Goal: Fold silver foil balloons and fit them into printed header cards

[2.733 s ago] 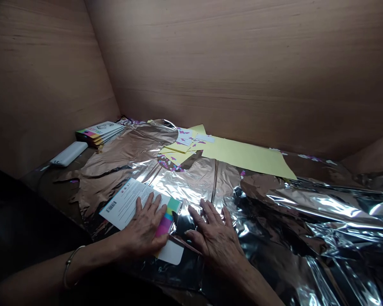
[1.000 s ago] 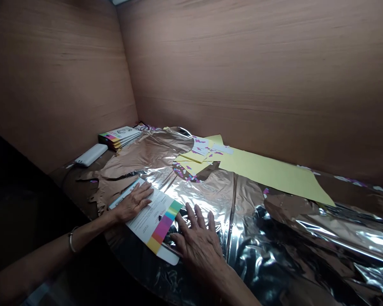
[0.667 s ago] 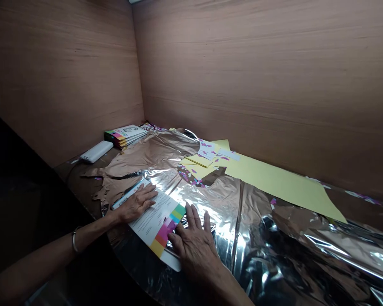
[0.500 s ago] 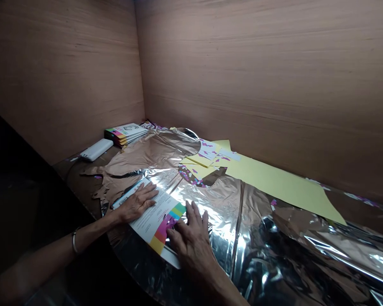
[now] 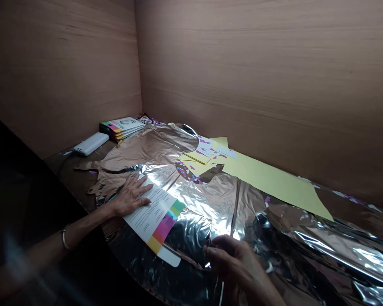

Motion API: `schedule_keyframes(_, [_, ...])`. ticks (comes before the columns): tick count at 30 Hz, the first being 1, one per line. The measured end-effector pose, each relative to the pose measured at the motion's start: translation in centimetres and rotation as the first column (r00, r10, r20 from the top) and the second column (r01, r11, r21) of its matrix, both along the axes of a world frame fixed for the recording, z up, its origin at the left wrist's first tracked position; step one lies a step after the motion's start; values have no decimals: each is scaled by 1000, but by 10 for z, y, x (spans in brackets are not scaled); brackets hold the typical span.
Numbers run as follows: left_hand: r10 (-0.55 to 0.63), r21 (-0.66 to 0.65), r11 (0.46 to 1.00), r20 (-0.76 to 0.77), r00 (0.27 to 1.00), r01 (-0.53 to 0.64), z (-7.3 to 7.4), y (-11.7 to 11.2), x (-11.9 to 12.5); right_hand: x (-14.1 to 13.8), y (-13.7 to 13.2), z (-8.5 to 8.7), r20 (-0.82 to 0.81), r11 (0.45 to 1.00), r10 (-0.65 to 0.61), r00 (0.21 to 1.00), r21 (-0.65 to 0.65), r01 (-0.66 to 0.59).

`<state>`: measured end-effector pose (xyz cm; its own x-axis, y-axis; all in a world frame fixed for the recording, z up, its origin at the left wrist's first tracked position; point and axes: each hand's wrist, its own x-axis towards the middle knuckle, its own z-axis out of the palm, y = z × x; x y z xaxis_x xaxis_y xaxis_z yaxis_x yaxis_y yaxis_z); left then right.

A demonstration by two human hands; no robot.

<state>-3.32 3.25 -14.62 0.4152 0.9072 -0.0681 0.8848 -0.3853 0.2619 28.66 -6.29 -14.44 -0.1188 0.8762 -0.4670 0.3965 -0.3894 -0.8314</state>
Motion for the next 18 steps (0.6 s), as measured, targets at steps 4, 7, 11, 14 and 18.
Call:
schedule_keyframes(4, [10,2,1000,23,1000,-10,-7,-4,1,-25,2,-6,-174,978,-171,970,-147,146])
schedule_keyframes(7, [15,11,1000,40,999,-15,-7,-5,3,-39,6,-11,-177,984,-158,971,-115,139])
schedule_keyframes(11, [14,3,1000,50,999,-14,-6,-4,3,-58,14,-7,-231,992,-115,966,-86,98])
schedule_keyframes(14, [14,-3,1000,52,999,-14,-6,-4,2,-70,22,-2,-314,986,-104,944,-160,56])
schedule_keyframes(18, [1,24,1000,59,998,-2,-9,-3,1,-81,28,1,-457,966,-164,874,-254,48])
